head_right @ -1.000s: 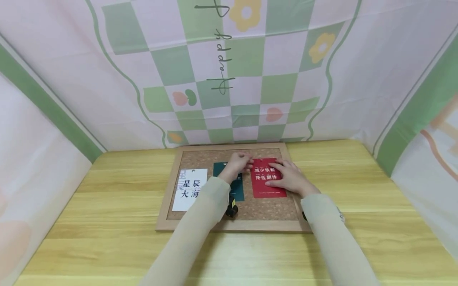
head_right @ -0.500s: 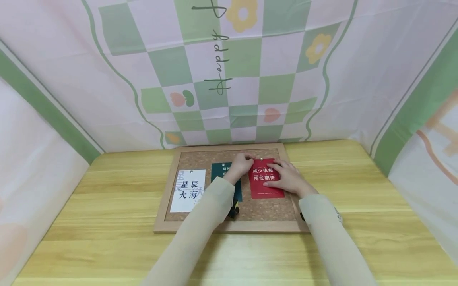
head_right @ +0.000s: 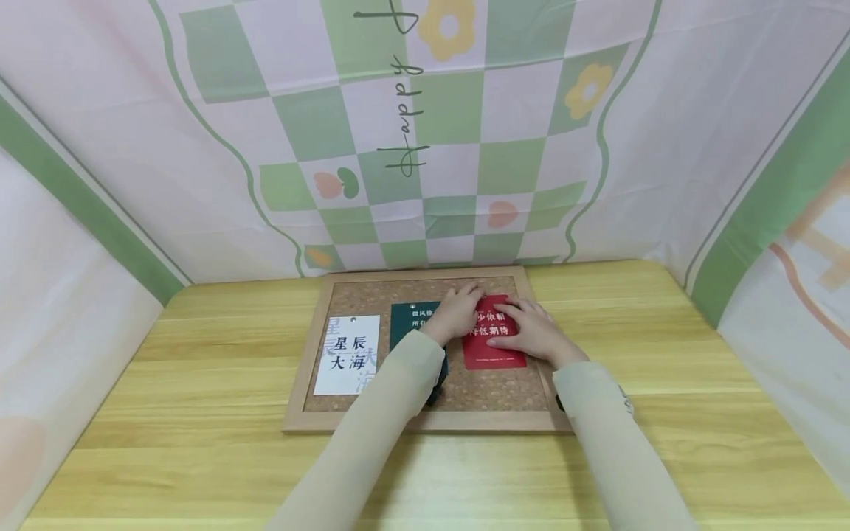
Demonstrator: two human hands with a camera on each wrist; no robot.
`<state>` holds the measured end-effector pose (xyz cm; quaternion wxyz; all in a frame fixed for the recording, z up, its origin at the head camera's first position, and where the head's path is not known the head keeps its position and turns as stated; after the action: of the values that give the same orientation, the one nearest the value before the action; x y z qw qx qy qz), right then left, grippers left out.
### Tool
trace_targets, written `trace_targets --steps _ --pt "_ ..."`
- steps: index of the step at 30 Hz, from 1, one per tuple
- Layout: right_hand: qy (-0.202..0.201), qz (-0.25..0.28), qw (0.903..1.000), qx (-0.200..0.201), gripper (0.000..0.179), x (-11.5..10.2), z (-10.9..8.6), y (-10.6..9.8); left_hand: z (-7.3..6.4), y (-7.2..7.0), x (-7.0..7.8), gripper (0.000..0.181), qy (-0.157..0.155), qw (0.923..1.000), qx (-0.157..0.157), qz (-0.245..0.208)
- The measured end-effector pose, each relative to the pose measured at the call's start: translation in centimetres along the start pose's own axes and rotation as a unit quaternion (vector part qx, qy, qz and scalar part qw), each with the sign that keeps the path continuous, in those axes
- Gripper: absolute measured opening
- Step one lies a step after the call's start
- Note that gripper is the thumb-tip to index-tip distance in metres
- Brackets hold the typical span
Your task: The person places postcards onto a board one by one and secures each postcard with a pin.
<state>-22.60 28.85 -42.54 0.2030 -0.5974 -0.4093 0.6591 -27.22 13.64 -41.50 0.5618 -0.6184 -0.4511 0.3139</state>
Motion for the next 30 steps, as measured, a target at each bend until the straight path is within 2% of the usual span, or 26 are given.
trace_targets --steps 6,10,15,20,23,26,30 --pt "-0.003 0.004 1.0000 -0.001 0.077 0.10 -0.10 0.08 -0.25 0.05 0.24 0.052 0.024 0.9984 -0.012 0.050" --pt "-0.004 0.006 1.0000 0.001 0.078 0.16 -0.08 0.09 -0.39 -0.07 0.26 0.051 0.031 0.9982 -0.008 0.051" --pt "-0.004 0.007 1.0000 0.002 0.078 0.31 -0.07 0.07 -0.51 -0.13 0.36 0.048 0.032 0.9976 -0.019 0.059" --pt "-0.002 0.006 1.0000 0.001 0.077 0.31 -0.04 0.08 -0.54 -0.14 0.46 0.047 0.028 0.9964 -0.029 0.074" --pt "-0.001 0.004 1.0000 0.002 0.076 0.27 -0.03 0.10 -0.56 -0.18 0.45 0.046 0.022 0.9973 -0.029 0.064" --pt "0.000 0.005 1.0000 0.003 0.076 0.24 -0.06 0.12 -0.53 -0.23 0.37 0.045 0.021 0.9983 -0.016 0.051" --pt "0.002 0.004 1.0000 0.004 0.076 0.22 -0.11 0.16 -0.43 -0.28 0.21 0.047 0.016 0.9990 0.030 0.030"
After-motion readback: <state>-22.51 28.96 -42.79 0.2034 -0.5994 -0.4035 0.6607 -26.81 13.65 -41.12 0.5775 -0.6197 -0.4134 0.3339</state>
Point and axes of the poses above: each hand's wrist, its own z-axis towards the middle knuckle, its own y-axis out of the palm, x = y × z, the point moved 1 cm from there along z, towards the middle knuckle, and after that the axes turned 10 degrees about z, right-handed, at the moved point
